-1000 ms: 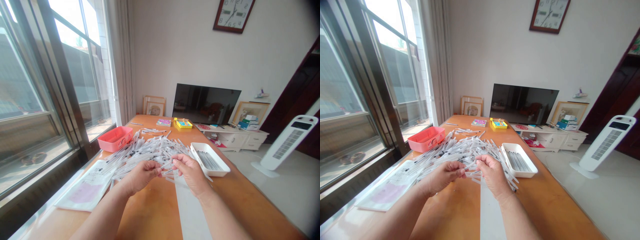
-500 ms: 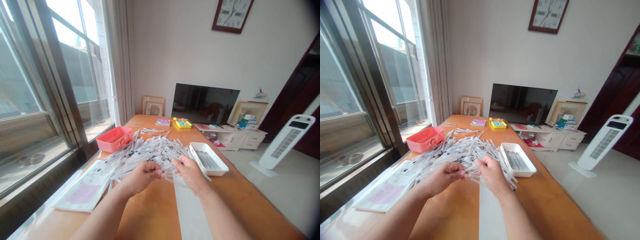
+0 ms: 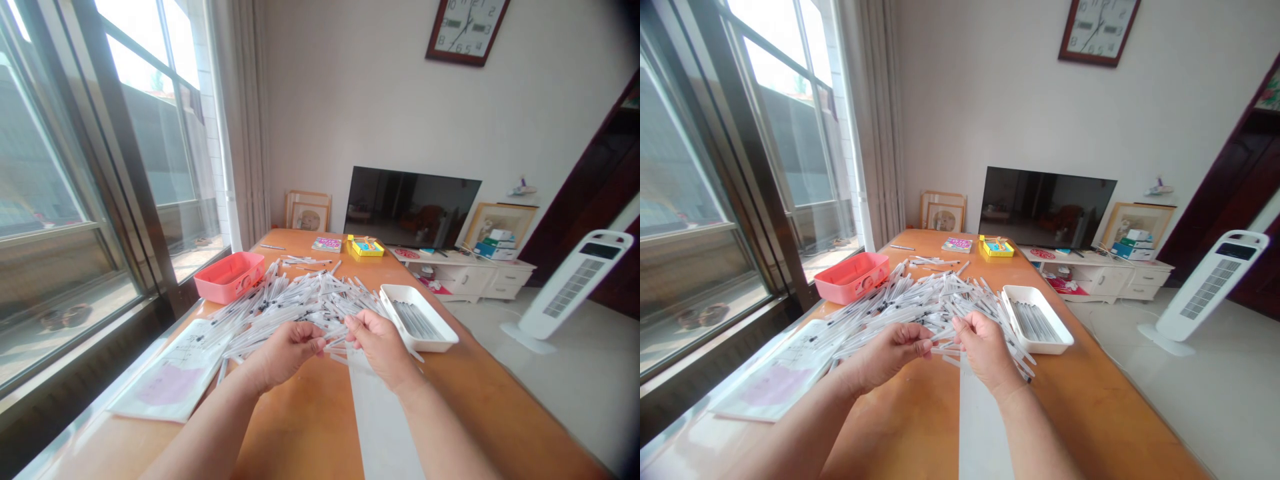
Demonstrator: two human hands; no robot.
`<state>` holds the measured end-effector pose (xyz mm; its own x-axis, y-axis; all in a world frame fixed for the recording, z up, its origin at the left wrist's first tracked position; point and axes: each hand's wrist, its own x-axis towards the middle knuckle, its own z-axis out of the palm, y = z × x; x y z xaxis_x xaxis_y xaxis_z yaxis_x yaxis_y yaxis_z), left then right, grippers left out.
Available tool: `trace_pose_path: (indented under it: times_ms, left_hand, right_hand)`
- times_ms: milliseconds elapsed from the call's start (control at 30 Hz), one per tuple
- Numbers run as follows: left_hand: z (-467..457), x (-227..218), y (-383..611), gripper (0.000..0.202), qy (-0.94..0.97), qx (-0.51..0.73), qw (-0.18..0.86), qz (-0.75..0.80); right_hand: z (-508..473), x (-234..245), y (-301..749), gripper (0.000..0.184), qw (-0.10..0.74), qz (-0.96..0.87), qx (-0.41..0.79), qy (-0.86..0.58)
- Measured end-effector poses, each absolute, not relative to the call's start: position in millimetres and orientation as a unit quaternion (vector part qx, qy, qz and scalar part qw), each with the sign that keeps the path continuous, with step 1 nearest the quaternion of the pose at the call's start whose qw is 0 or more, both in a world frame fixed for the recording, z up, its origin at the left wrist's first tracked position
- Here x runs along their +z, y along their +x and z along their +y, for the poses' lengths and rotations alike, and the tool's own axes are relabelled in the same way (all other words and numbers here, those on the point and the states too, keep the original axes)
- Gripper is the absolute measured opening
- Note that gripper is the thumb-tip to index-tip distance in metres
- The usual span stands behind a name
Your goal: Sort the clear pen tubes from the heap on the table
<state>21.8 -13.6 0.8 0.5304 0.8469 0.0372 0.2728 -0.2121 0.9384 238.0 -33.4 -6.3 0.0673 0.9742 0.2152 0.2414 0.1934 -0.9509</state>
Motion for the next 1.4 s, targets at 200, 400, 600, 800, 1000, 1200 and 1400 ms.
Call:
trace_pose_path:
  times_ms: [200, 400, 600, 800, 1000, 1200, 1400]
  left_hand:
    - [-13.6, -0.9, 22.6, 0.035, 0.73, 0.283, 0.49, 0.384]
    - [-13.4, 0.9, 22.0, 0.037, 0.718, 0.288, 0.498, 0.392]
    - [-15.0, 1.7, 24.3, 0.036, 0.734, 0.287, 0.48, 0.386]
    - [-15.2, 1.2, 23.9, 0.04, 0.729, 0.29, 0.478, 0.395]
    - [-14.8, -0.8, 24.9, 0.036, 0.727, 0.297, 0.48, 0.391]
    - [-16.9, 1.8, 26.2, 0.038, 0.731, 0.284, 0.474, 0.4]
    - [-17.1, 3.0, 25.4, 0.042, 0.712, 0.285, 0.503, 0.4]
  right_hand:
    - [-33.1, -6.5, 236.8, 0.05, 0.51, -0.587, 0.318, -0.543]
    - [-34.9, -4.8, 236.3, 0.043, 0.521, -0.562, 0.406, -0.498]
    - [-32.4, -10.4, 235.4, 0.048, 0.525, -0.565, 0.343, -0.536]
    - [-33.7, -5.9, 234.7, 0.046, 0.551, -0.541, 0.394, -0.499]
    - [-32.9, -9.0, 234.6, 0.044, 0.537, -0.552, 0.367, -0.522]
    - [-30.8, -12.0, 234.1, 0.048, 0.549, -0.544, 0.338, -0.537]
    - [-33.0, -7.3, 234.6, 0.043, 0.55, -0.538, 0.42, -0.482]
